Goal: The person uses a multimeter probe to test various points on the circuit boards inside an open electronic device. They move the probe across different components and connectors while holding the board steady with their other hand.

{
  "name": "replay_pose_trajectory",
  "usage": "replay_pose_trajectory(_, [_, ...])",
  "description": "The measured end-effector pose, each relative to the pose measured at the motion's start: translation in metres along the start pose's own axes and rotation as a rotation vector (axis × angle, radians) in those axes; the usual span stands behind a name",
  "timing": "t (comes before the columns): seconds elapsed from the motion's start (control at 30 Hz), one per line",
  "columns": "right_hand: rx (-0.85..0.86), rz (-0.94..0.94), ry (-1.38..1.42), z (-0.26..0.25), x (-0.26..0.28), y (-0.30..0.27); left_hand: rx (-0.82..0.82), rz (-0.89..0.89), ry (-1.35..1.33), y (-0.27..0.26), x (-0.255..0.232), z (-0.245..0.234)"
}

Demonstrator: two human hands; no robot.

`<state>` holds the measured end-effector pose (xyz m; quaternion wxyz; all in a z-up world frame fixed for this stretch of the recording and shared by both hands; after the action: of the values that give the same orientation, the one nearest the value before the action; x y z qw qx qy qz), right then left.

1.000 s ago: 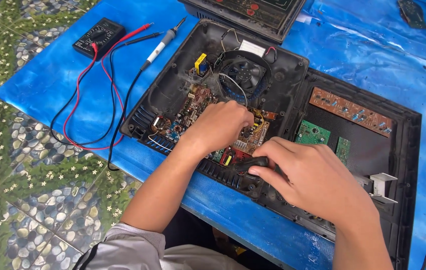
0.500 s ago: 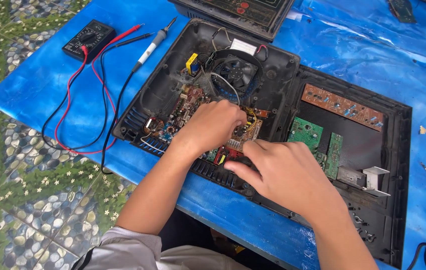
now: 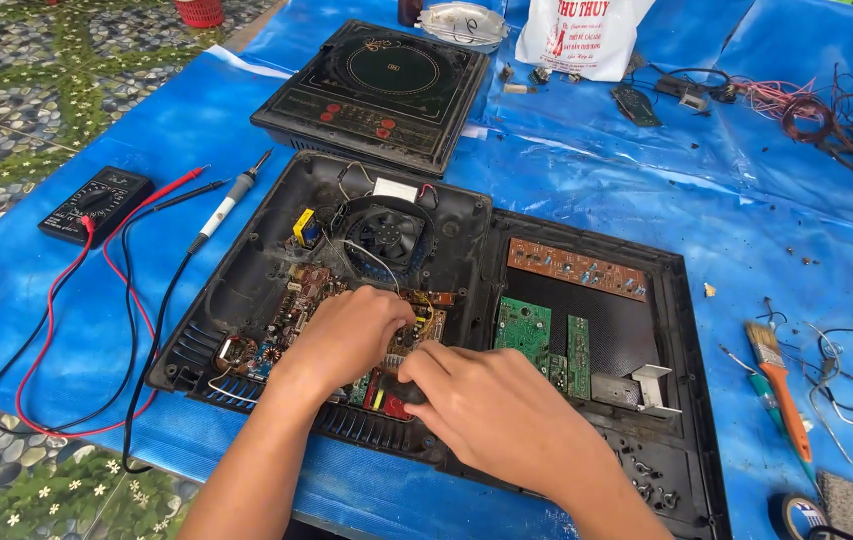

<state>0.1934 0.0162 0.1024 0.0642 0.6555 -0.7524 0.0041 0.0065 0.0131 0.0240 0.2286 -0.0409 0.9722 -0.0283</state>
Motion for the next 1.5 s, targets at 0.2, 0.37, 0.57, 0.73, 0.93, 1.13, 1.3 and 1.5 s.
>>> replay_pose_trajectory(0.2, [0.054, -0.015, 0.046, 0.007, 0.001, 0.005, -0.007, 0.04, -0.009, 0.002, 0.003, 0.002])
replay_pose_trajectory(0.37, [0.024, -0.022, 0.126, 0.005, 0.003, 0.004, -0.01, 0.057, 0.011, 0.003, 0.001, 0.002])
replay_pose_trajectory(0.57, [-0.017, -0.008, 0.146, -0.007, 0.002, 0.0, -0.022, 0.07, 0.005, 0.003, 0.004, 0.005])
replay_pose_trajectory(0.73, [0.078, 0.03, 0.288, -0.002, -0.004, 0.005, -0.026, 0.081, 0.007, 0.003, 0.0, 0.001])
replay_pose_trajectory(0.93, [-0.056, 0.073, 0.215, -0.017, -0.02, -0.012, -0.048, 0.08, -0.012, 0.0, 0.002, 0.003])
replay_pose_trajectory(1.13, [-0.103, 0.321, 0.332, -0.018, -0.037, -0.018, -0.075, 0.111, 0.023, 0.002, 0.005, 0.01])
replay_pose_trajectory(1.3, [-0.195, 0.303, 0.257, -0.005, -0.035, -0.007, -0.062, 0.128, 0.054, 0.002, 0.004, 0.007])
replay_pose_trajectory(1.5, [-0.182, 0.342, 0.22, 0.003, -0.035, -0.002, -0.07, 0.116, -0.004, -0.01, -0.001, -0.017])
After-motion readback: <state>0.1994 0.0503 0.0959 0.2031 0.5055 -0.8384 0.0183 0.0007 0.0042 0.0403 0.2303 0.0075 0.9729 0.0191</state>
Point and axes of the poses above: each hand's wrist, its own y-axis towards the middle knuckle, its own z-axis out of the palm, x = y × z, the point moved 2 cm from there along y, towards the middle knuckle, and after that the axes turned 4 degrees about -z, right-handed, at the moved point
